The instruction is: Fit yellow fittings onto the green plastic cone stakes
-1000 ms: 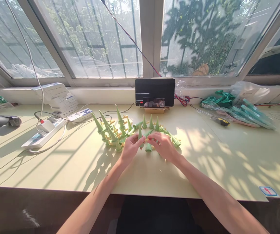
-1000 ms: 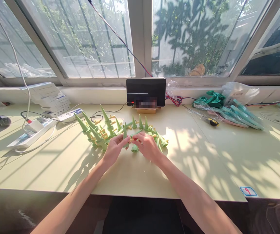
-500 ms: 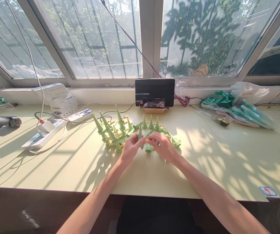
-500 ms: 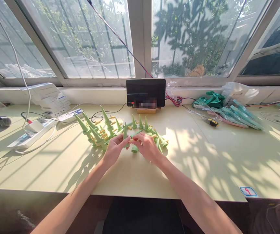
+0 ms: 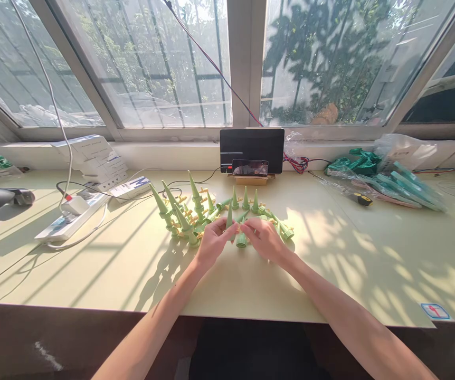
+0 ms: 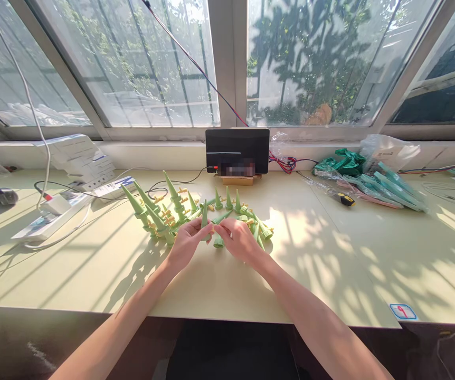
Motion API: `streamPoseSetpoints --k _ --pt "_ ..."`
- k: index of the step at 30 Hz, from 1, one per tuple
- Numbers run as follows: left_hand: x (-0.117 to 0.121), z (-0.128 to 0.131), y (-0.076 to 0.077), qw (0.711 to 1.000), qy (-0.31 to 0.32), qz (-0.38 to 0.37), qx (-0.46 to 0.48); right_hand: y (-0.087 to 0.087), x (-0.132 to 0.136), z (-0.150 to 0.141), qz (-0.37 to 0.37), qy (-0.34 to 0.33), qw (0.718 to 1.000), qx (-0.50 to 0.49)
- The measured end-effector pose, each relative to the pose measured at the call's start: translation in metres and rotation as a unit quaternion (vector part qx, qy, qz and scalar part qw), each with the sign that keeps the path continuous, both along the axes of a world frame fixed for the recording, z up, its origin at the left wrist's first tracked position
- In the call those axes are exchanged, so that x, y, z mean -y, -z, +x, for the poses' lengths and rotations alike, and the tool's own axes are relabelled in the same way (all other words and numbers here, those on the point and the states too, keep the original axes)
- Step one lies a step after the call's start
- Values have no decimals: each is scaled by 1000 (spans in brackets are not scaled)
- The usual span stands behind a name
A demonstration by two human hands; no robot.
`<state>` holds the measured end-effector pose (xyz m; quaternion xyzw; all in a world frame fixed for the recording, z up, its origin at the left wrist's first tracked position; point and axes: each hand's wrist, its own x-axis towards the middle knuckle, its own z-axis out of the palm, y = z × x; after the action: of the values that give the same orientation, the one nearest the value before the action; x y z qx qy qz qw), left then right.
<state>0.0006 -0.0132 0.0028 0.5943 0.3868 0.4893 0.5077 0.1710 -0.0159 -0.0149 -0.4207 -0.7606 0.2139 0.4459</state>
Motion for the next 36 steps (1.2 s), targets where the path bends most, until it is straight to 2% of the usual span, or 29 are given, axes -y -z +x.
streamPoseSetpoints --k 7,13,26,36 --pt "-1 0 1 1000 1 -14 7 0 0 0 -23 -27 998 -47" --pt "-4 -1 4 1000 5 -17 23 0 0 -1 4 -37 999 -35" --pt "-3 -2 4 1000 13 -14 5 0 1 0 -1 -29 1000 8" --pt "-6 -2 7 999 12 -18 30 0 0 -1 9 -34 999 -35"
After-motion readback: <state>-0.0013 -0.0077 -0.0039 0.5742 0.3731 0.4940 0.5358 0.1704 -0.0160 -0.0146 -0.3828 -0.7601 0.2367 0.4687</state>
